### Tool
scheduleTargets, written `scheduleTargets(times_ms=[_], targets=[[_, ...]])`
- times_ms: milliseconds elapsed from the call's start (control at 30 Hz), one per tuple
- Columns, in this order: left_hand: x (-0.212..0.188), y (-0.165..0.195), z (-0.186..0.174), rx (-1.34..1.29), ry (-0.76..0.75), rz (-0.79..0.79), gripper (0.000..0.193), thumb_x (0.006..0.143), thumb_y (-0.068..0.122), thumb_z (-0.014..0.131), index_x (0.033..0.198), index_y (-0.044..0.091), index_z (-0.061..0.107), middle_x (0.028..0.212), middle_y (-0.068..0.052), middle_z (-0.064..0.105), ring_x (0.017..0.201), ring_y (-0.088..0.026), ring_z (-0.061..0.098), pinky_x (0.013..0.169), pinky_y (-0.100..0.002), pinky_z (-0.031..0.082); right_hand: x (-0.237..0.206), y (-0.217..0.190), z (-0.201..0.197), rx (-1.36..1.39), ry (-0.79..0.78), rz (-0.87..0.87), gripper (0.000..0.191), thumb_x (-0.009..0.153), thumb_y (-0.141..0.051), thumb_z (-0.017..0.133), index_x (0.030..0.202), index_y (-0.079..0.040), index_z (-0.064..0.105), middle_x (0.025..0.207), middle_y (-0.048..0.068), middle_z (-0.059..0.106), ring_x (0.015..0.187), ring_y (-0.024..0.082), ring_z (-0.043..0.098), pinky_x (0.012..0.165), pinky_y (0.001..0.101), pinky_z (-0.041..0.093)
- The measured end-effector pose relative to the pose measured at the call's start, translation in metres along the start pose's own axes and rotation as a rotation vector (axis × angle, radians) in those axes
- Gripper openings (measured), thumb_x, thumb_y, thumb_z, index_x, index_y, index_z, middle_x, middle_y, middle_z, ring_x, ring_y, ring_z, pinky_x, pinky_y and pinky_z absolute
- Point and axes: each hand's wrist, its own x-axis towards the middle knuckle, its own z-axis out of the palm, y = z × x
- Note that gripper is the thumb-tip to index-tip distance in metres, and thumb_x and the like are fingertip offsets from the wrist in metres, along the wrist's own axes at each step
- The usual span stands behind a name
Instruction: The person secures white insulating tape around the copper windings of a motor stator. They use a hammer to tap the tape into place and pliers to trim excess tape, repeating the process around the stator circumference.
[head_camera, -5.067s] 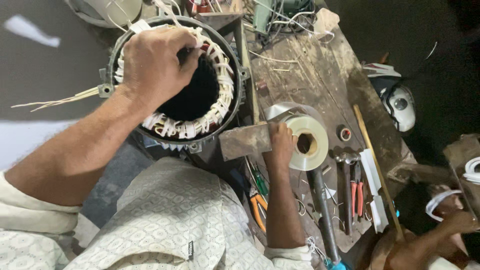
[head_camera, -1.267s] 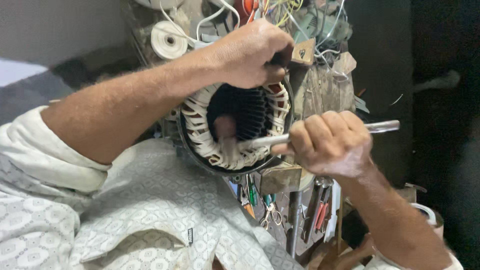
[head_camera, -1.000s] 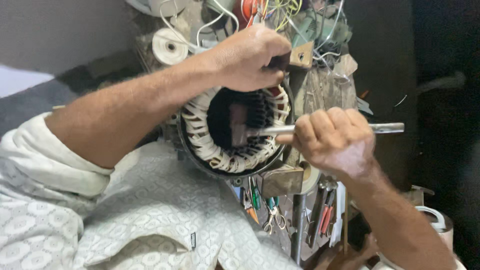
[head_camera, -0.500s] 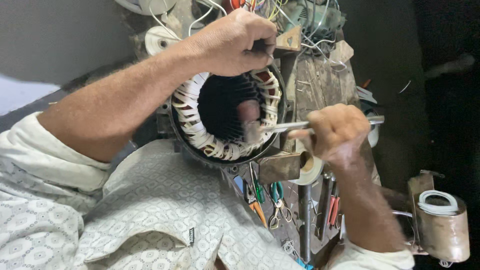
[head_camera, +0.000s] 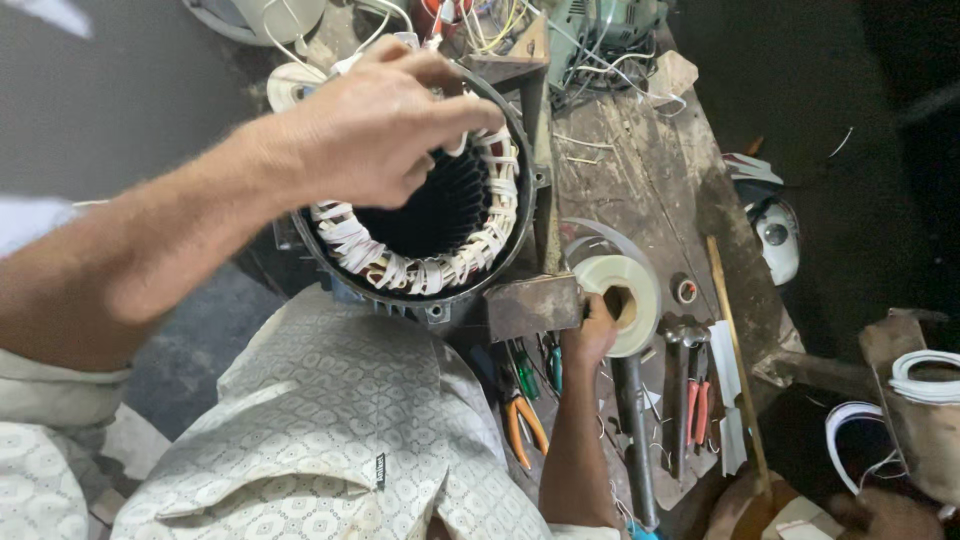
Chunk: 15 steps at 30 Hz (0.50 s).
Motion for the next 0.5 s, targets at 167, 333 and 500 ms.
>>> scheduleTargets(times_ms=[167,333,500], targets=[[0.013,0.006,0.013,-0.132,0.194,0.003,0.09,0.077,0.003,0.085,0.156,0.015,0.044,0.122,0.001,0.075,0.13,-0.028,0.057,0.113,-0.054,0.037,0.013,-0.003,0.01,-0.102,0.06,-0.105,0.022,0.09,-0.029,0.071,0.101,-0.009,0.073,0.091,0.018,0.074,0.085,0.037,0.071,0.074,0.0463,0.053],[0.023,-0.026,0.034,-0.702,0.09,-0.312,0.094,0.079,-0.003,0.08,0.159,0.013,0.034,0.164,-0.015,0.034,0.108,-0.016,0.072,0.087,-0.036,0.057,0.023,-0.011,0.017,-0.369,0.004,-0.285,0.02,0.089,-0.019,0.067,0.105,-0.01,0.073,0.102,0.014,0.071,0.097,0.037,0.067,0.081,0.0479,0.05],[0.026,-0.032,0.033,-0.728,0.099,-0.375,0.075,0.089,-0.002,0.079,0.153,0.008,0.041,0.141,-0.022,0.057,0.098,-0.018,0.075,0.071,-0.029,0.063,0.033,-0.043,-0.01,-0.178,0.037,-0.402,0.016,0.091,-0.015,0.068,0.102,-0.012,0.078,0.104,0.011,0.071,0.102,0.034,0.066,0.091,0.0441,0.051]])
